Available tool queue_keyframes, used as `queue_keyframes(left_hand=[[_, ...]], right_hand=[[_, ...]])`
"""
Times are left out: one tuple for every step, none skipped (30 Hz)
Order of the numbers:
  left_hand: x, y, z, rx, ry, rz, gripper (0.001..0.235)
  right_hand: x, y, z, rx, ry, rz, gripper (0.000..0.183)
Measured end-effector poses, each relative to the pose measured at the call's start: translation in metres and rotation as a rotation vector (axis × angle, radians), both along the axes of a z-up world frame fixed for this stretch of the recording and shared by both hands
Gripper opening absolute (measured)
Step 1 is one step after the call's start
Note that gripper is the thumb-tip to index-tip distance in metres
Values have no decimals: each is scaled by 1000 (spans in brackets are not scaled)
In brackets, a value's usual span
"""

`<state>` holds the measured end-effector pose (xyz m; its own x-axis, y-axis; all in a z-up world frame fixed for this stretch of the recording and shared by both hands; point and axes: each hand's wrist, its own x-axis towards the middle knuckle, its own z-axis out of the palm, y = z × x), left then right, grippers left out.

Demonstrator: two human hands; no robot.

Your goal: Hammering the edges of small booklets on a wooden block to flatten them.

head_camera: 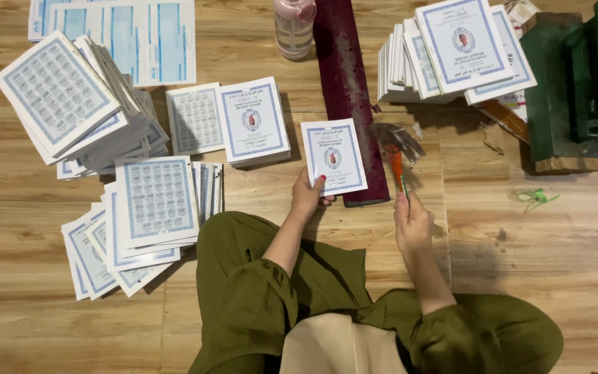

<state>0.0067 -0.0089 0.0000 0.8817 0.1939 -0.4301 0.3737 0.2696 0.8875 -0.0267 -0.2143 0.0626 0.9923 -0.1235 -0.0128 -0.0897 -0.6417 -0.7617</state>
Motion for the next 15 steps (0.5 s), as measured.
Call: queue_keyframes(left_hand=[[-1, 0, -3, 0, 1, -1, 26], [-3, 0, -6, 31, 7, -6, 29], [1, -1, -8, 64, 2, -10, 31], [5, 0, -4, 64, -8, -8, 31], [3, 1, -2, 50, 10, -12, 29], [0, 2, -1, 36, 27, -16, 27], [0, 3, -4, 39, 35, -15, 27], [0, 3, -8, 65, 34, -16, 29], [6, 2, -11, 86, 25, -22, 31], [4, 1, -9, 83, 24, -26, 31], [3, 1, -6, 56, 28, -24, 31], [2, 2, -4, 29, 31, -22, 32], [1, 2, -9, 28, 33, -20, 32], [0, 1, -14, 49, 39, -30, 32], [3, 2, -19, 73, 37, -40, 32]], right_hand=[[-2, -3, -10, 0, 1, -1, 34], [-5, -6, -20, -120, 122, 41, 38], [-2, -9, -30, -239, 232, 83, 46], [3, -10, -22, -239, 222, 82, 46], [3, -10, -15, -230, 301, 62, 47], [2, -11, -9, -222, 379, 40, 48], [8, -9, -4, -219, 386, 43, 48], [14, -8, 1, -180, 331, 10, 46], [24, -8, 8, -145, 269, -31, 43], [20, -1, 10, -147, 269, -35, 43], [18, 7, 12, -11, 124, -48, 39], [15, 16, 14, 126, -22, -62, 37], [15, 15, 9, 125, -20, -60, 37], [15, 13, 4, -64, 168, 46, 43], [19, 13, -1, -252, 347, 150, 54]])
